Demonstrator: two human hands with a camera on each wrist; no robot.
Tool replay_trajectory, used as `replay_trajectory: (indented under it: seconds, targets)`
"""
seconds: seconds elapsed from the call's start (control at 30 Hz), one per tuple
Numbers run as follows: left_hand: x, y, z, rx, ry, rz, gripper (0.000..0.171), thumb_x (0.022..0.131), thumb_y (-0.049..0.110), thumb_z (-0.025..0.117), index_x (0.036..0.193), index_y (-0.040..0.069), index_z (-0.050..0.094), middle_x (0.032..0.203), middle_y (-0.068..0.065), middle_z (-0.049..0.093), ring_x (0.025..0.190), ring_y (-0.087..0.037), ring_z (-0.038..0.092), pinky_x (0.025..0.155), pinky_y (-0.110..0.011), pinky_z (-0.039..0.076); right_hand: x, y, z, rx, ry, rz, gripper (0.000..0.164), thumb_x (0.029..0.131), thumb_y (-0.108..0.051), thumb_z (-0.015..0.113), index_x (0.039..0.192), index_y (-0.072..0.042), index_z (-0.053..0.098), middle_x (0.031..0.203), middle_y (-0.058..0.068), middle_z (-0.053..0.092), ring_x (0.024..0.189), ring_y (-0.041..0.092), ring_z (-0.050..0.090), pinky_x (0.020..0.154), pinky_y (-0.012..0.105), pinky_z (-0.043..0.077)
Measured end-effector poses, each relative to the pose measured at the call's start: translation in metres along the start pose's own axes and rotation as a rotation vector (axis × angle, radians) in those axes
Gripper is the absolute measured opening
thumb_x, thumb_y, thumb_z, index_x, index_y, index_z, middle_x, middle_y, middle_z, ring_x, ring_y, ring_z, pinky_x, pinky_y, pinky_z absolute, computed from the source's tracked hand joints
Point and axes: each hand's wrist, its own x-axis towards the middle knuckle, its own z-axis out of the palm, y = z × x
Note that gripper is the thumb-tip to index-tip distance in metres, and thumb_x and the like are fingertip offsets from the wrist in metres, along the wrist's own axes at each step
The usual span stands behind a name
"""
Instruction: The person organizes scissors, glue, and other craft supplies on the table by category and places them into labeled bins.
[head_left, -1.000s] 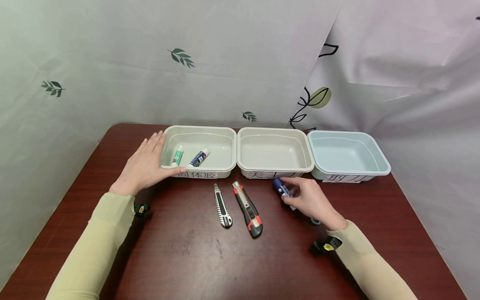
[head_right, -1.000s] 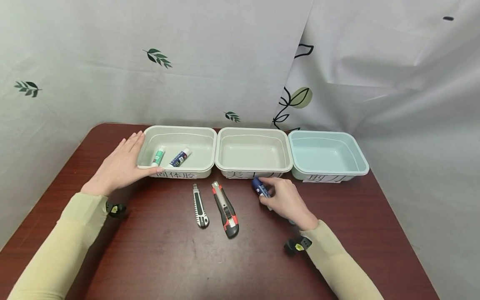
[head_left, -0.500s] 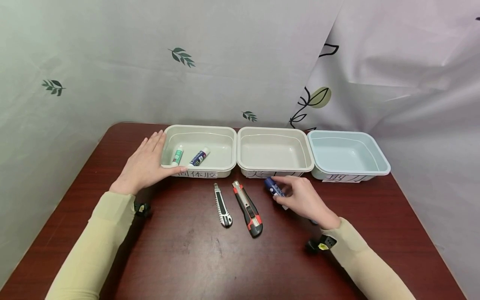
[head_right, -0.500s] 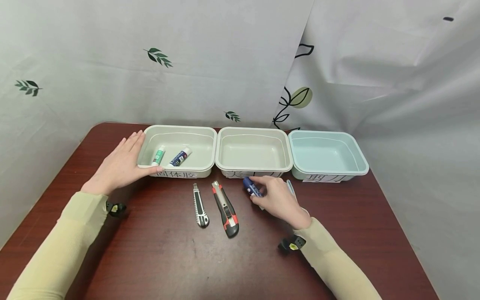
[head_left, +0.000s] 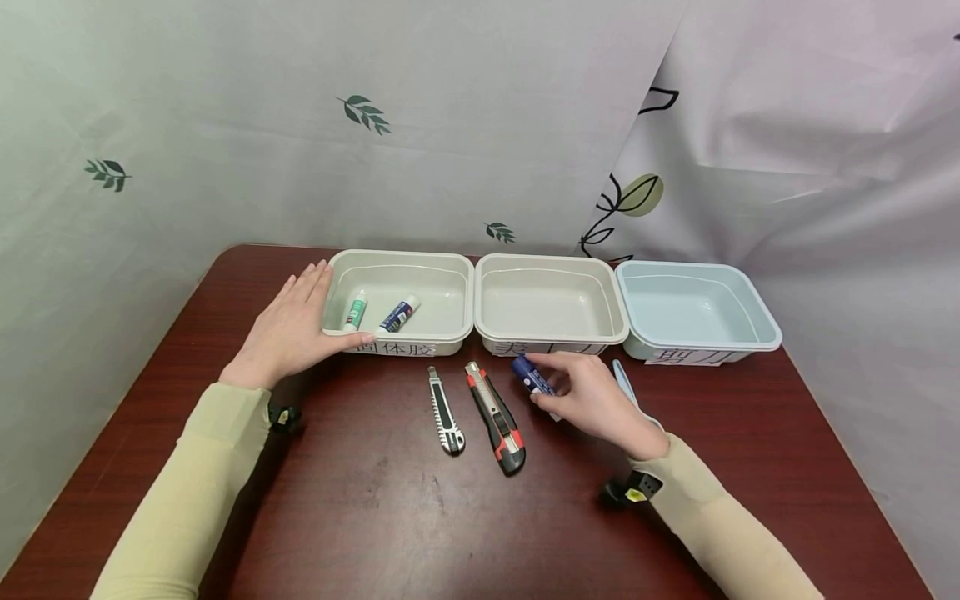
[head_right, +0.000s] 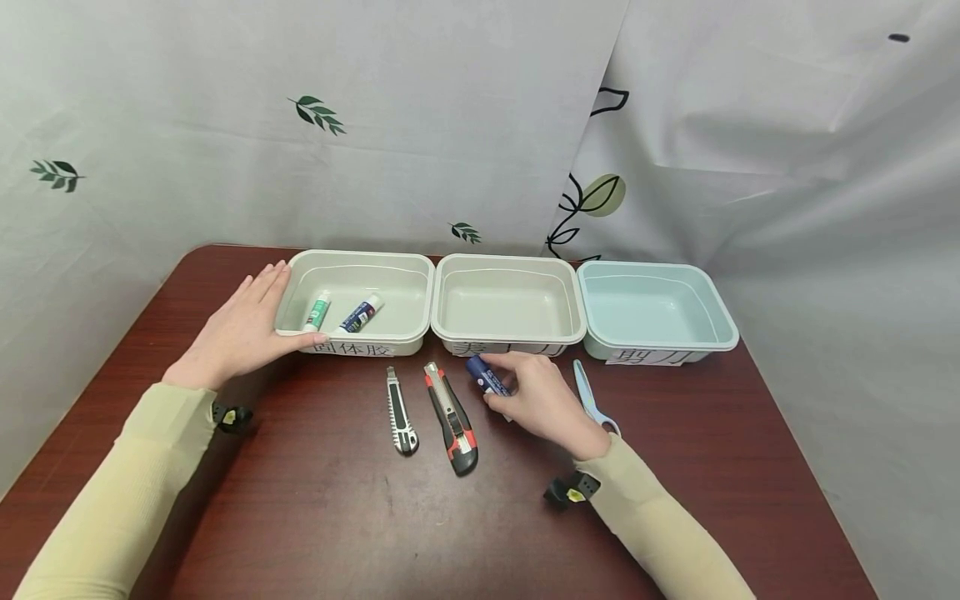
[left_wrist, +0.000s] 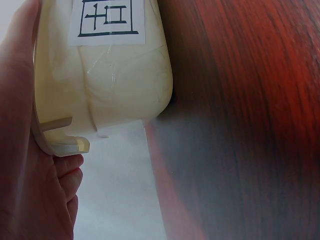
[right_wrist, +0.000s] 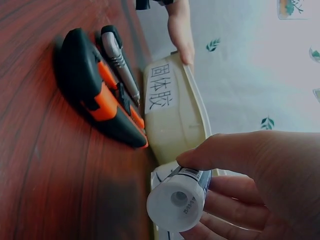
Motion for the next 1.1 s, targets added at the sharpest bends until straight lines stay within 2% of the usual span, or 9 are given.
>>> replay_trajectory:
  seconds: [0.37, 0.6, 0.83, 1.1]
  targets:
    - [0.0, 0.0, -0.001, 0.009, -0.002, 0.005, 0.124, 0.082, 0.076, 0.065, 0.157, -0.01, 0.02, 0.162, -0.03, 0.021, 0.151, -0.042, 0.017, 0.124, -0.051, 0.01, 0.008, -0.011, -0.001, -0.017, 0.04, -0.05, 0.048, 0.083, -0.008, 0.081, 0.129, -0.006, 0.071, 0.095, -0.002, 0.072, 0.071, 0.004, 0.065, 0.062, 0.027, 0.058]
    - [-0.001, 0.001, -0.001, 0.007, -0.006, -0.008, 0.124, 0.082, 0.077, 0.065, 0.158, -0.009, 0.02, 0.163, -0.028, 0.02, 0.151, -0.04, 0.016, 0.124, -0.049, 0.009, 0.016, -0.018, -0.003, -0.006, 0.051, -0.07, 0.049, 0.083, -0.007, 0.082, 0.131, -0.006, 0.07, 0.109, 0.003, 0.073, 0.078, 0.009, 0.067, 0.066, 0.027, 0.06]
    - [-0.001, 0.001, -0.001, 0.003, -0.011, -0.011, 0.124, 0.082, 0.076, 0.065, 0.158, -0.009, 0.019, 0.163, -0.028, 0.02, 0.152, -0.039, 0.015, 0.124, -0.048, 0.008, 0.026, -0.028, -0.007, 0.087, 0.085, -0.045, 0.05, 0.084, -0.004, 0.081, 0.133, -0.007, 0.069, 0.104, 0.004, 0.073, 0.081, 0.013, 0.07, 0.068, 0.036, 0.062]
    - [-0.001, 0.001, -0.001, 0.007, -0.008, -0.01, 0.124, 0.082, 0.077, 0.064, 0.158, -0.009, 0.019, 0.163, -0.028, 0.02, 0.151, -0.041, 0.016, 0.124, -0.048, 0.008, 0.042, -0.037, -0.012, 0.148, 0.132, -0.071, 0.052, 0.086, -0.002, 0.079, 0.136, -0.009, 0.067, 0.122, 0.005, 0.07, 0.088, 0.016, 0.071, 0.072, 0.032, 0.062]
